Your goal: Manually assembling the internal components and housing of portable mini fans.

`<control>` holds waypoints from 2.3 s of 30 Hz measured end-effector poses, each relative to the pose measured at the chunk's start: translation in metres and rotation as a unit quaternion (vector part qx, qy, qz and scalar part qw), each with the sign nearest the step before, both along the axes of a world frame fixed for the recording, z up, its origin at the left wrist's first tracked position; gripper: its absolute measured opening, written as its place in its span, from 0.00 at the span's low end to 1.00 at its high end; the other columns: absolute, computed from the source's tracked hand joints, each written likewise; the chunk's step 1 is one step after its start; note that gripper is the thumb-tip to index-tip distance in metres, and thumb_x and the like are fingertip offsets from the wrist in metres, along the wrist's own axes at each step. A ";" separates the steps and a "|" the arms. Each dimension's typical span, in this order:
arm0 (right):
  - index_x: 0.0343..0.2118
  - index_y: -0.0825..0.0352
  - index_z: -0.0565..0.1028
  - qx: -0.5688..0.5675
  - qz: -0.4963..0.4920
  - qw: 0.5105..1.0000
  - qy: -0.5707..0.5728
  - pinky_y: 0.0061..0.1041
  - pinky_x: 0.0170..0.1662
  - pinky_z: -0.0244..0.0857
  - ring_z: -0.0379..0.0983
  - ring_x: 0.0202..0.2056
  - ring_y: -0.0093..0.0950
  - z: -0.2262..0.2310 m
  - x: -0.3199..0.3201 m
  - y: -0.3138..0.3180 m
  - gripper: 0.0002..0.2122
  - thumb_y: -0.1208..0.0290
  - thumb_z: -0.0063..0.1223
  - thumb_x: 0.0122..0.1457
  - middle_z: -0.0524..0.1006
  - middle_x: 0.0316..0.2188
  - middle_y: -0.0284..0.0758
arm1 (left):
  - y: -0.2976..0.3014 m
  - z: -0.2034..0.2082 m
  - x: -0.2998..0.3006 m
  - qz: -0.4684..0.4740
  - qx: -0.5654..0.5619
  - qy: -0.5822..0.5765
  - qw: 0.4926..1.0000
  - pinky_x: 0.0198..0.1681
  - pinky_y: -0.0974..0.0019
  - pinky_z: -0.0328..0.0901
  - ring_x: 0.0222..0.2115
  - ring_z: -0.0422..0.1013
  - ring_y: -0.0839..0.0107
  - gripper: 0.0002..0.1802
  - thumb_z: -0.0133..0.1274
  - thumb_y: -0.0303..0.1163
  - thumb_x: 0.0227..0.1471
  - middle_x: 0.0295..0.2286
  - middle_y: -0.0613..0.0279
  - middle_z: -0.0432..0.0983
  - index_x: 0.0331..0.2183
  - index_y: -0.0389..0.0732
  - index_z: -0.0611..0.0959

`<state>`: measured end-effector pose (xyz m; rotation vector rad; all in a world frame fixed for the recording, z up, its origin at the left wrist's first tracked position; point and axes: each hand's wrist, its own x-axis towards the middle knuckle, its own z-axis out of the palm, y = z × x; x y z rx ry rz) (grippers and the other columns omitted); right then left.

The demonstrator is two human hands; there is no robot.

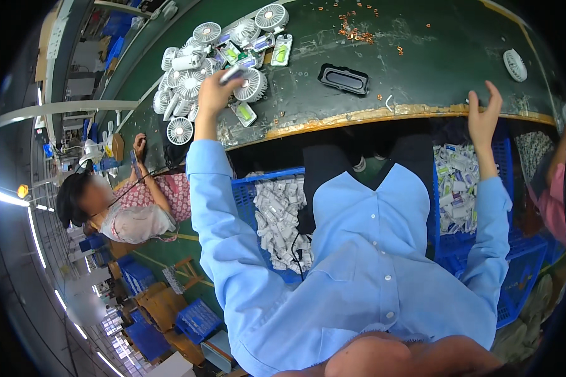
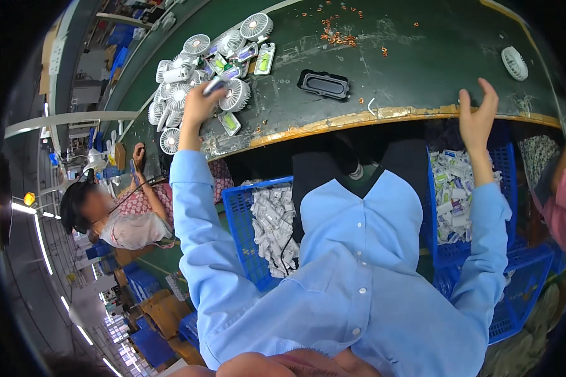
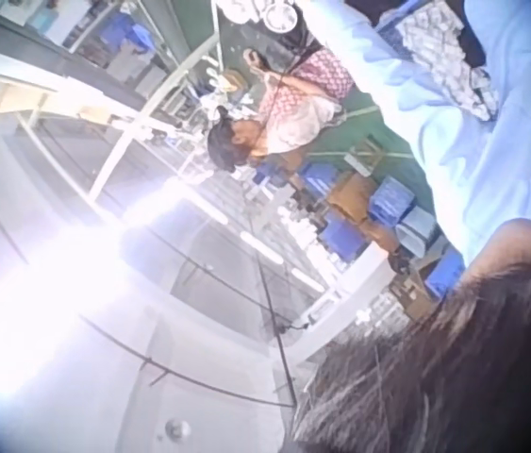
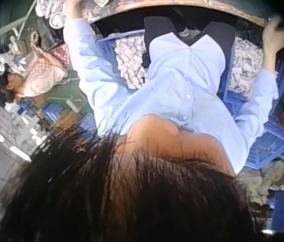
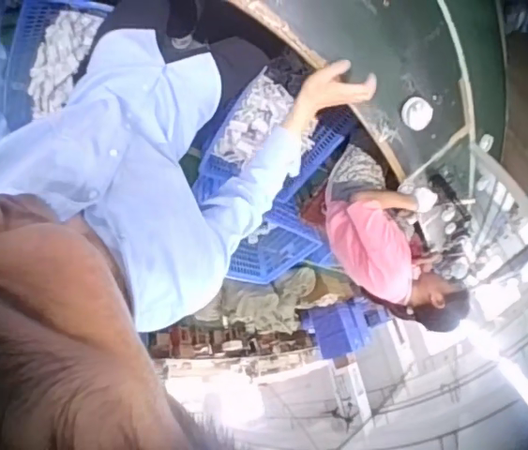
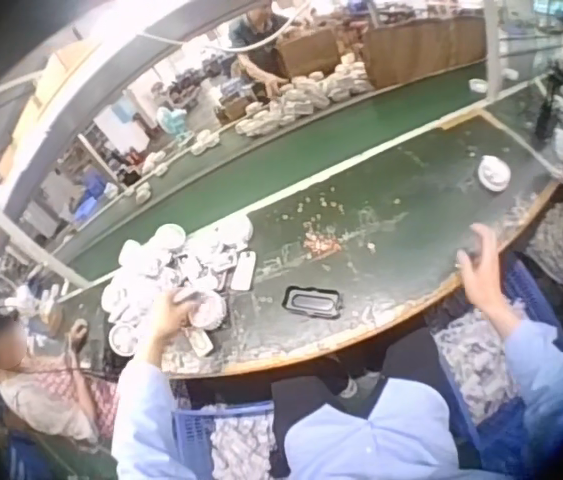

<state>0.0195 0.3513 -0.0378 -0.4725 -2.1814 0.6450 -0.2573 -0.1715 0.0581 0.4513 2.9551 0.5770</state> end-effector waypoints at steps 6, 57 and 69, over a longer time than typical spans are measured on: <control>0.49 0.70 0.67 0.053 0.049 0.996 -0.049 0.34 0.58 0.53 0.62 0.54 0.39 -0.006 0.055 -0.016 0.18 0.72 0.53 0.56 0.68 0.50 0.43 | -0.001 0.062 -0.015 0.086 0.208 0.247 0.943 0.28 0.68 0.64 0.21 0.70 0.75 0.20 0.59 0.46 0.48 0.20 0.59 0.77 0.28 0.35 0.83; 0.21 0.70 0.69 -0.668 0.417 0.522 -0.327 0.15 0.11 0.54 0.61 0.05 0.18 0.113 0.078 -0.147 0.14 0.67 0.45 0.62 0.67 0.06 0.32 | 0.194 -0.057 0.302 -0.238 0.527 -0.005 0.816 0.28 0.69 0.65 0.20 0.70 0.70 0.36 0.64 0.26 0.34 0.20 0.62 0.71 0.45 0.34 0.62; 0.26 0.68 0.70 -0.621 0.438 0.543 -0.357 0.15 0.17 0.56 0.65 0.10 0.17 0.108 0.084 -0.165 0.13 0.67 0.40 0.64 0.70 0.08 0.32 | 0.176 -0.021 0.282 -0.362 0.415 0.157 0.820 0.23 0.70 0.69 0.27 0.73 0.67 0.18 0.61 0.21 0.28 0.28 0.64 0.74 0.30 0.40 0.80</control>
